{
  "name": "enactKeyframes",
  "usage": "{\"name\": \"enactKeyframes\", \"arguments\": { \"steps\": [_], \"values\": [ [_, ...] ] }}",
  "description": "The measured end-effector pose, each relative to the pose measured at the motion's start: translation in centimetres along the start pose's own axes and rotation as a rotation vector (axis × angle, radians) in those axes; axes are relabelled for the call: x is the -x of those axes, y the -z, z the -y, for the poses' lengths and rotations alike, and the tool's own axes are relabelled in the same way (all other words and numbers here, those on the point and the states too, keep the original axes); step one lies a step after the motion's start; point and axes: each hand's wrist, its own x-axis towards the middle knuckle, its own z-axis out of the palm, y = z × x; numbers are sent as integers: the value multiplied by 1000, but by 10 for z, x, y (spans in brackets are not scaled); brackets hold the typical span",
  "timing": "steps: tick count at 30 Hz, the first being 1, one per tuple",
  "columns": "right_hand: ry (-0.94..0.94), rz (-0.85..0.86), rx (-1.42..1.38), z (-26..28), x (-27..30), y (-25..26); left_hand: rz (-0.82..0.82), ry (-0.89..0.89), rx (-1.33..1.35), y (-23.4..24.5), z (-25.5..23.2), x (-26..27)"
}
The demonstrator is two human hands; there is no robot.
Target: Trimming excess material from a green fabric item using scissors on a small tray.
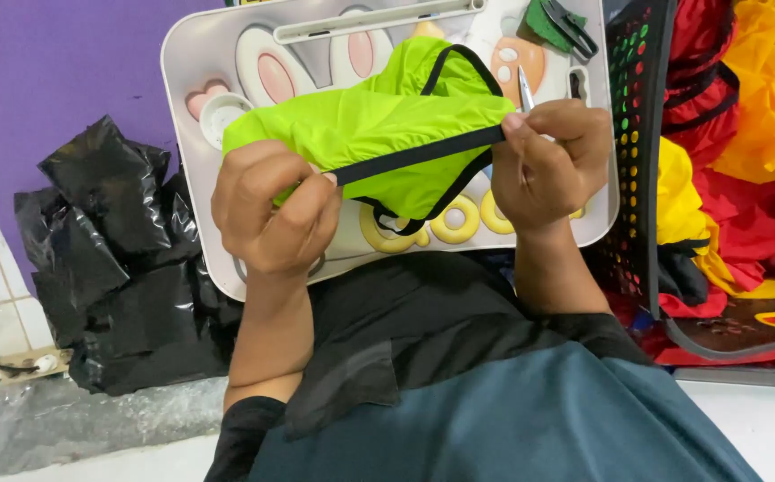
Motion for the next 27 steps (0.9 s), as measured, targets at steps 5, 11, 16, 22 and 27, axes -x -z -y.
{"name": "enactKeyframes", "arguments": {
  "steps": [5, 11, 16, 22, 27],
  "values": [
    [-93, 81, 17, 5, -2, -1, -4, 31, -10, -3, -3, -6],
    [-56, 123, -22, 11, -2, -7, 6, 9, 4, -12, -7, 1],
    [1, 80, 5, 13, -11, -13, 26, 20, 1, -10, -8, 0],
    [-48, 94, 72, 14, -11, -14, 43, 26, -40, -9, -4, -1],
    [-104, 224, -35, 20, -6, -11, 131, 91, -79, -11, -10, -3]
  ]
}}
